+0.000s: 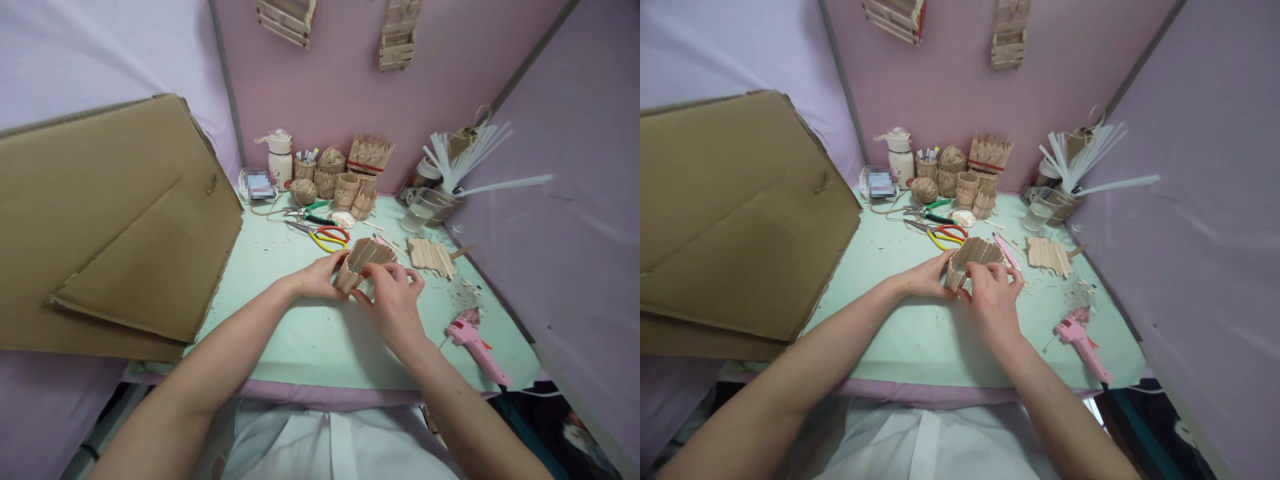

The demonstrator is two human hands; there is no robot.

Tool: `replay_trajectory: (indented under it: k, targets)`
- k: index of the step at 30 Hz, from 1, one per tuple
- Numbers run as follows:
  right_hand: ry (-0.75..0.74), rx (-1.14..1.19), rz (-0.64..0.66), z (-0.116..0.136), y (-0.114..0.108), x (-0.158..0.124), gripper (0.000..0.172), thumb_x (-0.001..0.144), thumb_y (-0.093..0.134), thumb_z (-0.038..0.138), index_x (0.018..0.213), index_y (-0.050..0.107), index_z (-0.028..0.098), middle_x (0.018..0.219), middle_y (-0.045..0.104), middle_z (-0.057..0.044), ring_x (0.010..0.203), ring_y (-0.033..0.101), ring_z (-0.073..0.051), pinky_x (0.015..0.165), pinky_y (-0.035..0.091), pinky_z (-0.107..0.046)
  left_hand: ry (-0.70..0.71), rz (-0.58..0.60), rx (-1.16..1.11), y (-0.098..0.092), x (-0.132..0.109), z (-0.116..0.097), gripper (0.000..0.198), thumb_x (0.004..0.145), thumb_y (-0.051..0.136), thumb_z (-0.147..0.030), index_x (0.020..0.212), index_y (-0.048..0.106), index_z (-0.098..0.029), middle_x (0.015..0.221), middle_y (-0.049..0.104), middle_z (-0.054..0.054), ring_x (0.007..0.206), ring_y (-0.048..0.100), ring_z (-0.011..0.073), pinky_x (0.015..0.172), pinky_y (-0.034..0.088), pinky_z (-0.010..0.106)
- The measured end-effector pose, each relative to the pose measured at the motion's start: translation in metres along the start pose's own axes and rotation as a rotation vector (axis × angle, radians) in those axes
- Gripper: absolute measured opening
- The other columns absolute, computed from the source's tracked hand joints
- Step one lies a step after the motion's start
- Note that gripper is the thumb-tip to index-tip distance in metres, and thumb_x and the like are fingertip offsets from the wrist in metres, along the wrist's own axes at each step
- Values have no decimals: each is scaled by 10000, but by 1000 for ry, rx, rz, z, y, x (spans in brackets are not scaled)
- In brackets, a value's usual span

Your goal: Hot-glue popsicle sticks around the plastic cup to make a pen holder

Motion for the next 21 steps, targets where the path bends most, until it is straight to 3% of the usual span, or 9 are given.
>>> replay_trajectory:
  k: [5,12,21]
  targets:
    - [-36,-10,37,2,-1,5,84,858,655,142,859,598,204,780,722,-24,915,576,-240,915,223,-413,-9,-10,26,-1,0,-1,914,567,835,-246,1381,427,-170,1358,571,119,1236,556,305,1018,457,387]
    - [-27,-12,99,5,0,8,94,857,630,110,825,608,196,739,728,-7,889,551,-225,923,199,-420,4,-3,-15,-1,-1,0,982,590,834,-293,1442,362,-168,1401,549,143,1282,531,310,1046,445,398]
    - [-5,-25,113,6,1,9,188,870,593,125,706,540,200,653,669,-2,850,544,-212,915,209,-411,-27,-17,18,-2,-1,-4,922,565,827,-259,1394,427,-190,1352,582,114,1224,569,305,1010,471,401]
Point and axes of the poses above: each hand's wrist, its own x-axis towards the middle knuckle, its own y-axis out of the palm, z = x × y, the point moved 6 cm from there along x, towards the middle knuckle
